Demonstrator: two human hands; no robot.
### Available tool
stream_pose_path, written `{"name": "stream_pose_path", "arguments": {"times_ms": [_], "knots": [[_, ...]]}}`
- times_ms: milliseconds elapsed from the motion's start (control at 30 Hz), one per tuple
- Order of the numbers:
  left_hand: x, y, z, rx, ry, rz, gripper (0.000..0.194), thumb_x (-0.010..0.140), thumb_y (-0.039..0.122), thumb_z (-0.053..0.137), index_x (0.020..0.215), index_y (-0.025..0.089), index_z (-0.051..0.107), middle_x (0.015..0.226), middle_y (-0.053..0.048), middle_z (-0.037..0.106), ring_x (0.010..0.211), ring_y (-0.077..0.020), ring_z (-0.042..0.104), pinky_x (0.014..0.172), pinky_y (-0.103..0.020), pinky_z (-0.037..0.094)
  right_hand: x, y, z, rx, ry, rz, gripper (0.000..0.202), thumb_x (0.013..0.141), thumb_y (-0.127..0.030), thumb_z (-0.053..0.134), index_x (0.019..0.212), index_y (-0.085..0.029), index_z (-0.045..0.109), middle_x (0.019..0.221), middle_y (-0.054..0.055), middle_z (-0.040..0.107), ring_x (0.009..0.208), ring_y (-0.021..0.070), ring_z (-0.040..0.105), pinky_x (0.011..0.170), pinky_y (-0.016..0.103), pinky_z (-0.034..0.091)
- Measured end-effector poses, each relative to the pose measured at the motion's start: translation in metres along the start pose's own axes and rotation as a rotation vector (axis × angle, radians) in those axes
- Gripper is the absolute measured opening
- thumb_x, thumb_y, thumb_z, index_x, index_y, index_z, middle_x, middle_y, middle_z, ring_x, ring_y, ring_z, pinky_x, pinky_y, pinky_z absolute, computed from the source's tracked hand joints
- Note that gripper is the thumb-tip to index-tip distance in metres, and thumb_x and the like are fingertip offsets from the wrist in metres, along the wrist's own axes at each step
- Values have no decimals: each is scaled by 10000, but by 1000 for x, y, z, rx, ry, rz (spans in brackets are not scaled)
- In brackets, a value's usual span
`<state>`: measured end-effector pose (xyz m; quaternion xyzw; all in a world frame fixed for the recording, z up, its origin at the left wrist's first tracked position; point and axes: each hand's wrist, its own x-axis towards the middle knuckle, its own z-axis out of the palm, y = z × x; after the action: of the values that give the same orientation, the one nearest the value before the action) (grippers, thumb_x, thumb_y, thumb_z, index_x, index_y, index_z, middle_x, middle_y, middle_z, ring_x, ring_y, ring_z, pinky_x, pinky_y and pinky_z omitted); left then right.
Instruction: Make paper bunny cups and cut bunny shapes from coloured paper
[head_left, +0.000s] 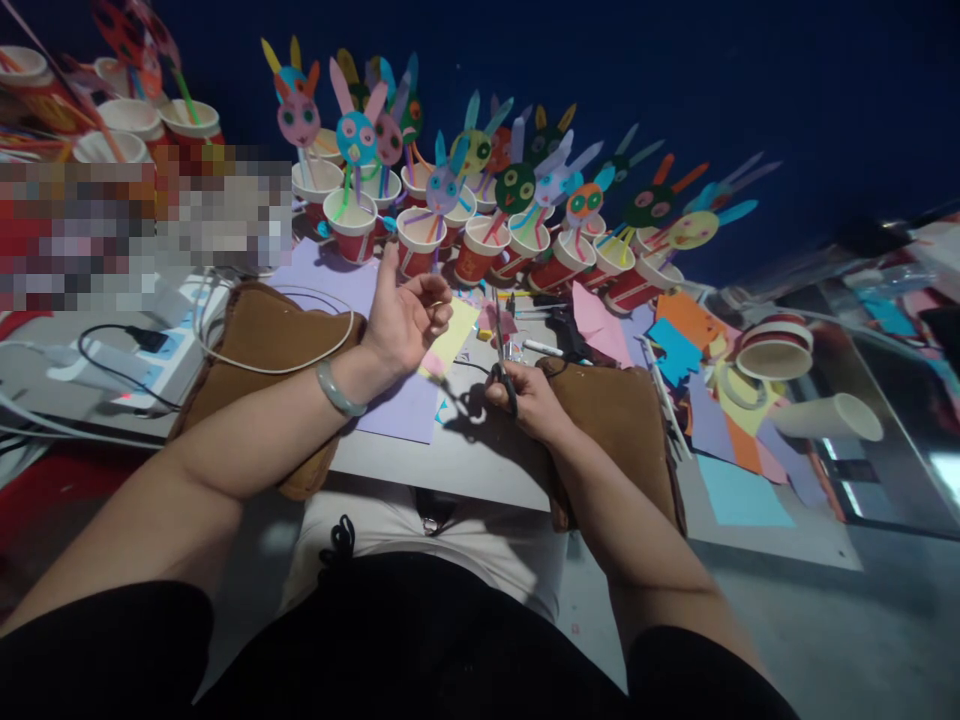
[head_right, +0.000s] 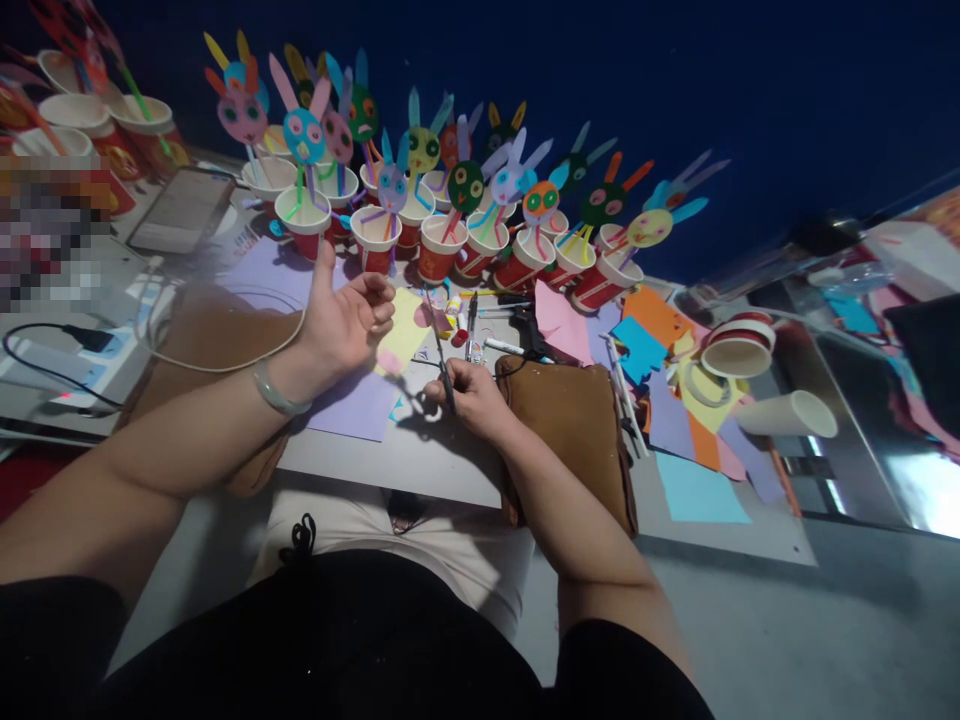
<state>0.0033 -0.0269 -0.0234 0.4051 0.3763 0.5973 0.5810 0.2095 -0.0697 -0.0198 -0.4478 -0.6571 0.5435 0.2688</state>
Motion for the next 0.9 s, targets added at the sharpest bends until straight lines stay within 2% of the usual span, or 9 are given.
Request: {"name": "stream_pose_path", "arguments": {"times_ms": [67,133,233,300,400,500,700,900], "knots": [[-3,-4,1,72,96,87,472,860,676,685,823,218,579,764,-18,622,674,-140,593,557,-277,421,0,0,0,-3,6,-7,618,627,-718,840,600,-224,470,528,-52,450,518,91,386,534,271,383],[-10,-7,5,151,165,242,346,851,530,750,930,221,617,949,-36,671,861,-157,629,719,-279,492,0,1,-1,-13,11,-12,610,643,-706,833,600,-225,461,531,-53,446,525,93,392,541,271,389],[-22,-7,11,206,145,334,233,921,446,652,976,220,635,1033,-55,679,968,-180,623,874,-315,498,0,0,-1,-27,28,-24,605,659,-710,818,601,-226,460,527,-51,446,528,96,395,543,272,389],[-25,-5,13,221,67,319,254,940,462,612,925,212,650,953,-51,679,909,-179,618,868,-326,495,0,0,-1,-28,29,-24,601,656,-712,821,605,-225,473,529,-46,461,528,98,395,539,272,388],[-27,-5,13,247,-57,295,321,854,510,732,846,195,671,829,-27,670,809,-158,599,805,-308,480,0,0,0,-14,13,-19,614,655,-739,812,614,-225,479,534,-40,483,526,99,397,534,271,386],[-27,-8,14,259,-123,287,376,776,533,824,804,185,683,765,-8,666,741,-137,570,738,-287,456,0,2,1,-11,8,-34,644,657,-782,783,617,-227,460,532,-46,479,520,95,396,537,269,380],[-28,-9,14,219,-120,270,355,823,505,790,755,171,688,750,-16,658,742,-135,573,749,-288,467,1,4,0,-56,-9,-35,632,665,-746,801,612,-226,446,541,-48,482,532,99,433,547,263,384],[-29,-1,14,254,-126,236,293,797,408,792,692,179,641,690,13,604,688,-124,512,721,-281,446,0,2,0,-50,-36,-13,623,667,-726,817,620,-226,448,571,-23,559,557,118,486,571,275,419]]}}
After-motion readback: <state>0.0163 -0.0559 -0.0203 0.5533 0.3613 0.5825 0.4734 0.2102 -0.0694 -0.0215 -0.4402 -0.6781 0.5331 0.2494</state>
